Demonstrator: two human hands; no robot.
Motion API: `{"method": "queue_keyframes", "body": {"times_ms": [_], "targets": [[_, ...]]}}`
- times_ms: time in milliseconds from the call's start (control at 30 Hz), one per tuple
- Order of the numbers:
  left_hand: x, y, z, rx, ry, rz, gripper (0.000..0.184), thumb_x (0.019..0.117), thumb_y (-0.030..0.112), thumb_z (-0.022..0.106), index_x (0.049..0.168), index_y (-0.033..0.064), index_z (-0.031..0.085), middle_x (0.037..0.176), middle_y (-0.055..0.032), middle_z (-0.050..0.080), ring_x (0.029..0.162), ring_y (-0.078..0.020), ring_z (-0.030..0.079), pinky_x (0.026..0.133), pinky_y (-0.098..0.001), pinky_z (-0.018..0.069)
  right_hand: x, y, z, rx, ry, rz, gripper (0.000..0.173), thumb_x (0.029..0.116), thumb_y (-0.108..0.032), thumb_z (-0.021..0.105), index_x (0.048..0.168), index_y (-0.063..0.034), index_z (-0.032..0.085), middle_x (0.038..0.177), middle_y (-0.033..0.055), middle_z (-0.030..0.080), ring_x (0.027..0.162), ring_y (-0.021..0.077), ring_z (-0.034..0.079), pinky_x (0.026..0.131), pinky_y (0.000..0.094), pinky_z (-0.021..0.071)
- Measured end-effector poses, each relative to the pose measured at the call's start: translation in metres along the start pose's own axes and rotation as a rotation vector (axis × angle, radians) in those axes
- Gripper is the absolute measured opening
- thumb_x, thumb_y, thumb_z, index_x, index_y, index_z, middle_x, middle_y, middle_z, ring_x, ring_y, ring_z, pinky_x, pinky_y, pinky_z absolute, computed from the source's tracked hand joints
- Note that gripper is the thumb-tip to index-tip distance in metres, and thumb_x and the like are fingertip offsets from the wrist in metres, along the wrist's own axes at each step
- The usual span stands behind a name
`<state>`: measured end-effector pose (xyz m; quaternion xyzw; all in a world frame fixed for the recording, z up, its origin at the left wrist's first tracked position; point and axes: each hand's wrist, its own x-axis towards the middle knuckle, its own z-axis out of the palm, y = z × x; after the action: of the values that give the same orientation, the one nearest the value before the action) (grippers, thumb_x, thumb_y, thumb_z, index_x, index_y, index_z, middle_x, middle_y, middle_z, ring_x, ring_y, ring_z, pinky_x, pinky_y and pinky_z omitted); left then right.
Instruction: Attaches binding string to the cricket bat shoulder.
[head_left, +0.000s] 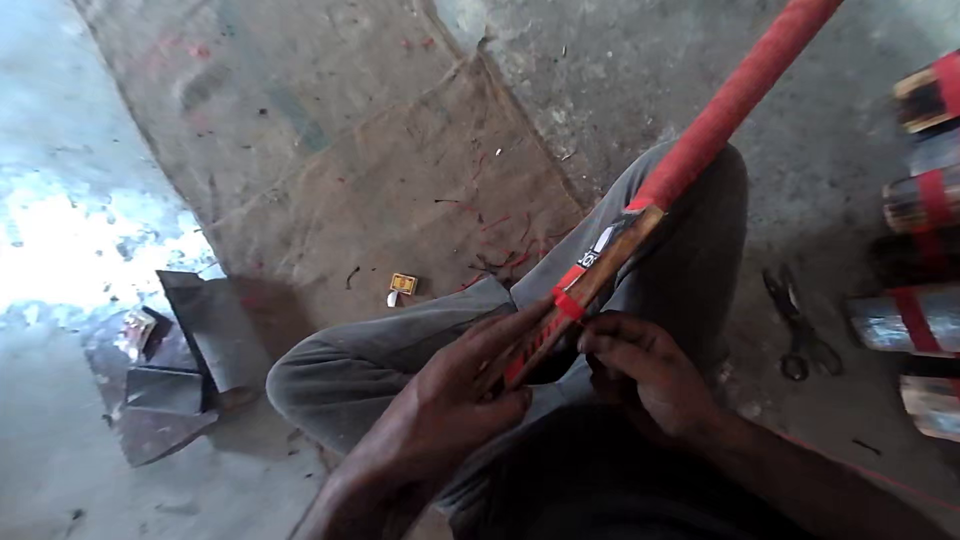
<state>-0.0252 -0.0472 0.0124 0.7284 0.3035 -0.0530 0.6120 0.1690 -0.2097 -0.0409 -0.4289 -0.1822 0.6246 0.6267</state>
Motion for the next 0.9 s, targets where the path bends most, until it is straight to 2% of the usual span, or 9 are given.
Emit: {"method": "queue_keyframes", "body": {"times_ms": [67,133,233,333,467,600,733,833,900], "targets": [[0.003,-0.007,-0.004,-0.009,0.03,-0.027,0.077,0.0917,0.026,0.076,0.156,0.0461,0.038,0.134,0.007,0.064,0.1,-0.0137,0.071,0.08,-0.038,0.0649,0.009,0.004,0.001,-0.013,0.036,0.02,0.021,0.1055,-0.018,0.053,0.112,-0.0119,0.071,0.076,0.0023,0.059,0.053,0.0045,0.045,0.047,0.019,0.0401],[0.001,-0.007,0.008,0.339,0.333,-0.01,0.064,0.0961,0.036,0.069,0.154,0.0446,0.042,0.134,0.0112,0.062,0.102,-0.0101,0.067,0.079,-0.0412,0.061,0.021,0.006,0.0,-0.032,0.06,0.066,0.023,0.1068,-0.019,0.052,0.117,-0.0116,0.07,0.079,0.0029,0.059,0.053,0.005,0.043,0.046,0.0186,0.0382],[0.007,-0.018,0.047,0.856,0.685,0.06,0.059,0.0956,0.043,0.065,0.151,0.0283,0.05,0.157,-0.0068,0.045,0.139,-0.0352,0.046,0.101,-0.0657,0.0412,0.032,0.003,0.005,-0.089,0.101,0.101,0.025,0.1075,-0.02,0.05,0.119,-0.0116,0.07,0.074,0.0011,0.053,0.05,0.0051,0.04,0.044,0.018,0.0357],[0.021,-0.038,0.087,1.09,0.718,-0.024,0.092,0.0862,0.06,0.069,0.163,0.03,0.028,0.17,-0.0053,0.019,0.153,-0.035,0.024,0.105,-0.0692,0.0322,0.018,0.006,0.005,-0.207,0.156,0.132,0.025,0.1066,-0.025,0.05,0.119,-0.0156,0.07,0.068,0.0007,0.047,0.048,0.0065,0.037,0.043,0.0198,0.0333],[0.029,-0.045,0.088,1.021,0.664,-0.017,0.101,0.0821,0.042,0.075,0.165,0.028,0.019,0.172,-0.0068,0.01,0.156,-0.0341,0.015,0.107,-0.0689,0.0336,-0.012,0.028,-0.028,-0.269,0.214,0.154,0.025,0.1054,-0.024,0.051,0.117,-0.016,0.071,0.068,0.0015,0.049,0.051,0.0088,0.041,0.047,0.0232,0.037],[0.029,-0.043,0.077,0.963,0.623,0.022,0.097,0.0837,0.049,0.071,0.164,0.028,0.022,0.171,-0.0059,0.017,0.154,-0.0351,0.022,0.101,-0.0684,0.0399,-0.027,0.036,-0.041,-0.211,0.209,0.125,0.022,0.1048,-0.021,0.051,0.112,-0.0139,0.071,0.069,0.0022,0.05,0.052,0.0086,0.042,0.047,0.0233,0.039],[0.025,-0.033,0.06,0.827,0.517,0.059,0.081,0.0871,0.053,0.069,0.158,0.0472,0.03,0.169,-0.0024,0.024,0.149,-0.0329,0.035,0.092,-0.0651,0.0472,-0.025,0.026,-0.034,-0.204,0.159,0.086,0.021,0.1052,-0.019,0.053,0.109,-0.0124,0.072,0.071,0.0039,0.055,0.052,0.0082,0.045,0.048,0.0225,0.0416],[0.015,-0.015,0.04,0.562,0.299,0.022,0.086,0.0828,0.038,0.074,0.154,0.0561,0.031,0.167,0.0053,0.027,0.14,-0.0245,0.046,0.09,-0.0613,0.052,-0.018,0.01,-0.024,-0.204,0.078,0.035,0.021,0.1052,-0.016,0.052,0.109,-0.011,0.072,0.073,0.0049,0.058,0.054,0.008,0.047,0.049,0.0224,0.0422],[0.008,-0.002,0.025,0.3,0.142,-0.048,0.091,0.0805,0.028,0.077,0.154,0.0563,0.032,0.163,0.0122,0.032,0.123,-0.0121,0.058,0.082,-0.0489,0.0585,-0.013,0.002,-0.017,-0.199,0.034,0.008,0.021,0.1055,-0.015,0.053,0.11,-0.011,0.072,0.075,0.0038,0.059,0.054,0.0059,0.048,0.05,0.0199,0.0434]]}}
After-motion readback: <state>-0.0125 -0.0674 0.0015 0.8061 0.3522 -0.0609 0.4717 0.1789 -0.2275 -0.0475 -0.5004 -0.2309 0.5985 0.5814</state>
